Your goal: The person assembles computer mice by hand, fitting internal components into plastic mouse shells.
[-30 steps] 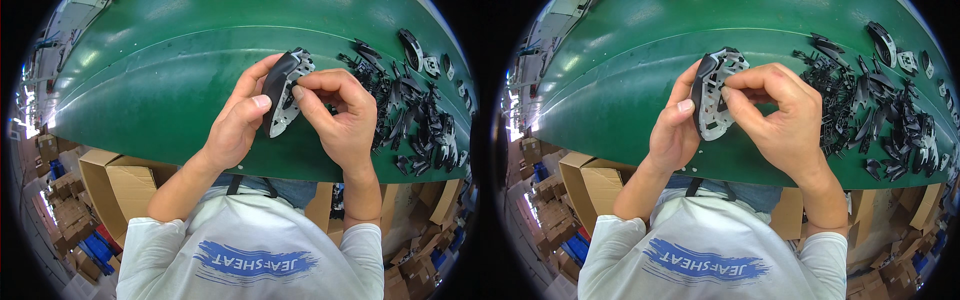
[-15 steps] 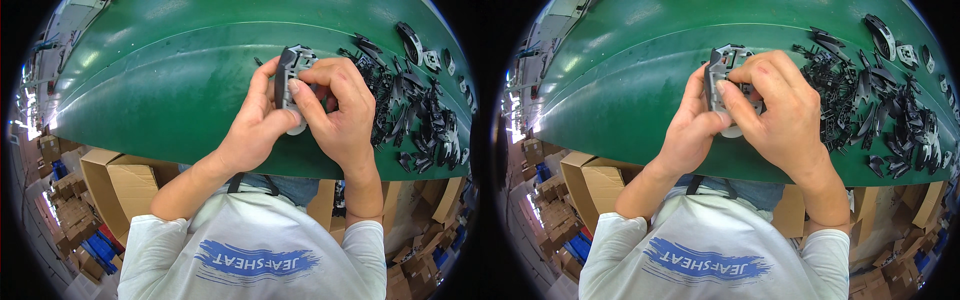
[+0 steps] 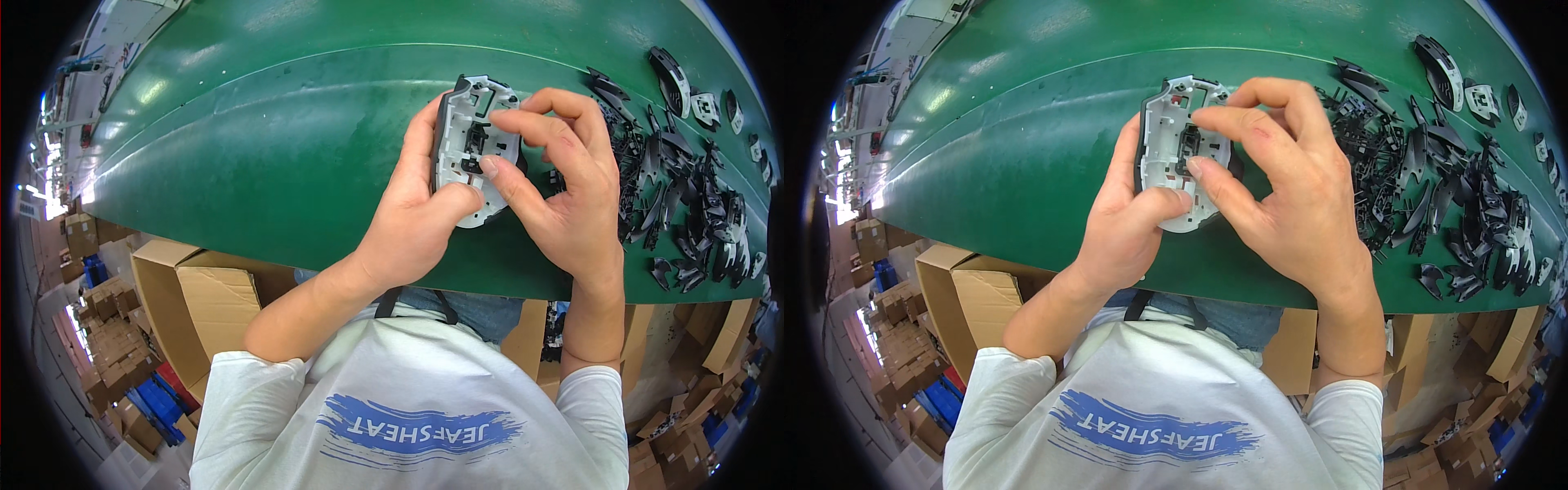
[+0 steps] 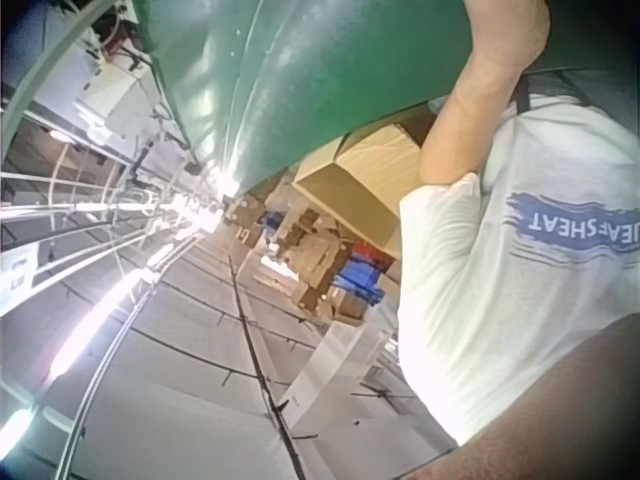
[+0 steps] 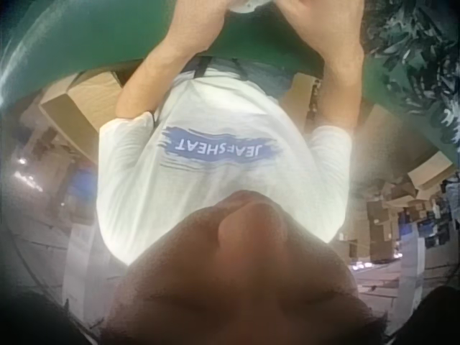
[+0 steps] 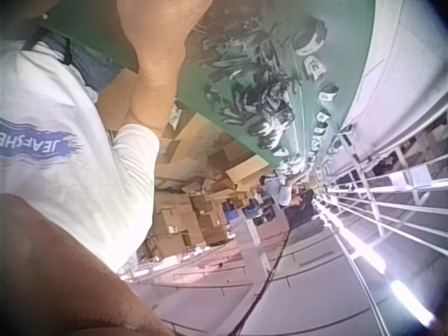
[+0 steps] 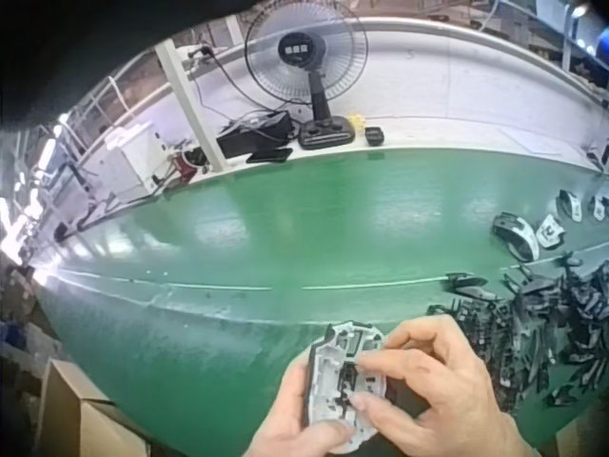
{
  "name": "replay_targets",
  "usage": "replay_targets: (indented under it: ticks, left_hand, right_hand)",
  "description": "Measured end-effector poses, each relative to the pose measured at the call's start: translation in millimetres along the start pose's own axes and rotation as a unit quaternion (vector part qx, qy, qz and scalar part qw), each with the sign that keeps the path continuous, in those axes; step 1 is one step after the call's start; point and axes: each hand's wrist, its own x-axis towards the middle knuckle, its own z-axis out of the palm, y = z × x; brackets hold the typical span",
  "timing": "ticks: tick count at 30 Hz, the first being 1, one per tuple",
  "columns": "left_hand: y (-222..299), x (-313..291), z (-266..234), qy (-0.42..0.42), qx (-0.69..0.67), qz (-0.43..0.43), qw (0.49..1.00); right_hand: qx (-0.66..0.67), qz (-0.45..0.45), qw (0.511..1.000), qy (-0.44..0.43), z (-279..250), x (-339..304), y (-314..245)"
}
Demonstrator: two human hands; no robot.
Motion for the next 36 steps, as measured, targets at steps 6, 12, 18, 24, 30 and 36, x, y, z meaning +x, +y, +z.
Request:
replay_targets:
  ticks: [6,12,18,24,30,36]
  left_hand:
    - [2,-1,-4,0.024,0.01,0.012,1.0]
    - [-8,-4,-10,0.061,0.16,0.058,0.983]
    - [-19,5,-11,0.107,0.261,0.213,0.935]
    - [-35,9,-9,0.114,0.258,0.26,0.924]
    - [-42,10,-8,0.122,0.285,0.263,0.914]
    - [-46,16,-6,0.124,0.281,0.267,0.914]
  right_hand:
    - [0.117,0.073,0.99,-0.035,9,-4,-7]
    - [0.139,0.074,0.987,-0.016,35,-15,-3]
    - [0.17,0.071,0.982,0.031,49,-23,2]
    - [0.1,0.041,0.994,0.022,48,-22,4]
    - [0.103,0.075,0.992,-0.006,43,-21,-1]
    - [0.11,0.079,0.991,-0.011,43,-19,9]
